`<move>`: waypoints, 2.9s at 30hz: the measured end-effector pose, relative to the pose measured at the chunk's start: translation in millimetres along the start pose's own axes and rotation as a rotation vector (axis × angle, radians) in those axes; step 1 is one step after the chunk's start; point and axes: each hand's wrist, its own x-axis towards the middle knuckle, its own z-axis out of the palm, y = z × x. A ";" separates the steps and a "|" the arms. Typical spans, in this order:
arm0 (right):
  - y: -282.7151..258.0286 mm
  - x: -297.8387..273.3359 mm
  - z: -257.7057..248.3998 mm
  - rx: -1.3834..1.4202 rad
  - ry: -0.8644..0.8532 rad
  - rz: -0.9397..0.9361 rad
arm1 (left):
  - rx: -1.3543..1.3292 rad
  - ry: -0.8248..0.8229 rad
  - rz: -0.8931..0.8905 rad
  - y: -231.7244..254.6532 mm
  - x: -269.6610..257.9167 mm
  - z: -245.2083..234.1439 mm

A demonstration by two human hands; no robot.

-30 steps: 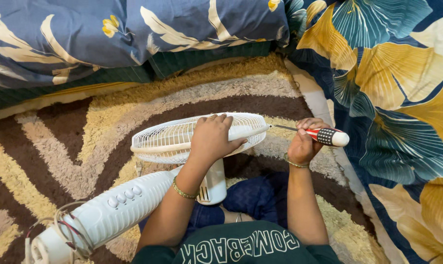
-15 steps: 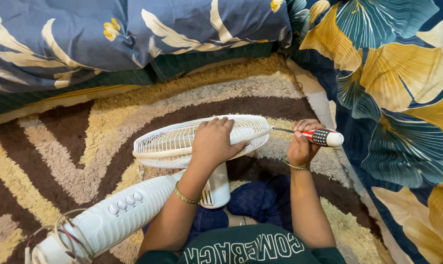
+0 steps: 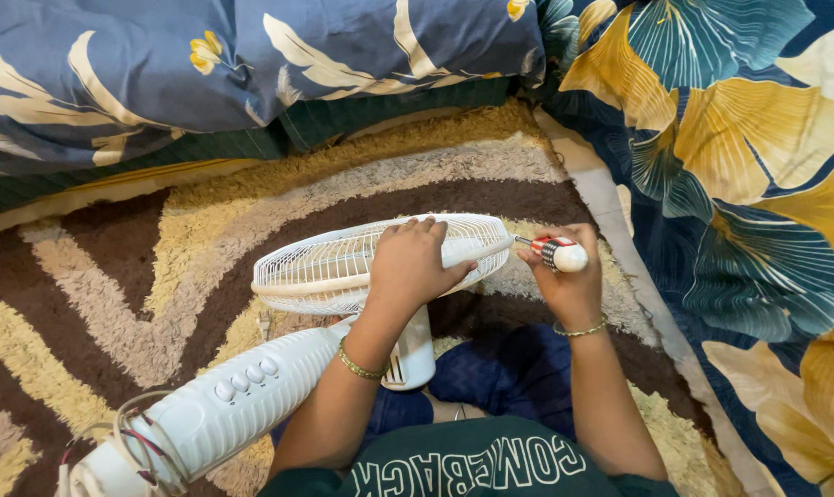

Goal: The person sits on a rug and uses a screwdriver to remove and reattach the front grille of a white pedestal fan. They unscrew fasteners, detach the grille, then reposition and re-secure it to the fan head.

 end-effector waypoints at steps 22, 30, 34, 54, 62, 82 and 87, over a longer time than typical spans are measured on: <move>-85.3 21.9 0.2 -0.724 0.134 -0.264 | -0.028 -0.044 -0.012 -0.5 1.4 4.5; -90.4 -10.7 -38.4 -0.564 0.242 -0.363 | -0.042 -0.040 -0.013 0.3 -2.4 11.0; -95.7 -31.5 -37.2 -0.778 0.029 -0.306 | -0.044 0.120 0.037 -4.5 -5.9 14.0; -102.5 -40.2 -38.3 -0.642 -0.032 -0.265 | -0.059 0.001 -0.029 1.5 -10.1 8.4; -98.4 -39.3 -31.4 -0.799 0.105 -0.158 | -0.056 0.116 0.016 -3.2 -13.3 12.4; -108.2 -47.5 -19.8 -0.728 0.048 -0.174 | 0.011 0.053 0.009 6.5 -14.2 26.7; -86.0 -27.0 -27.0 -0.952 0.177 -0.015 | 0.044 0.016 0.024 20.0 -7.1 29.3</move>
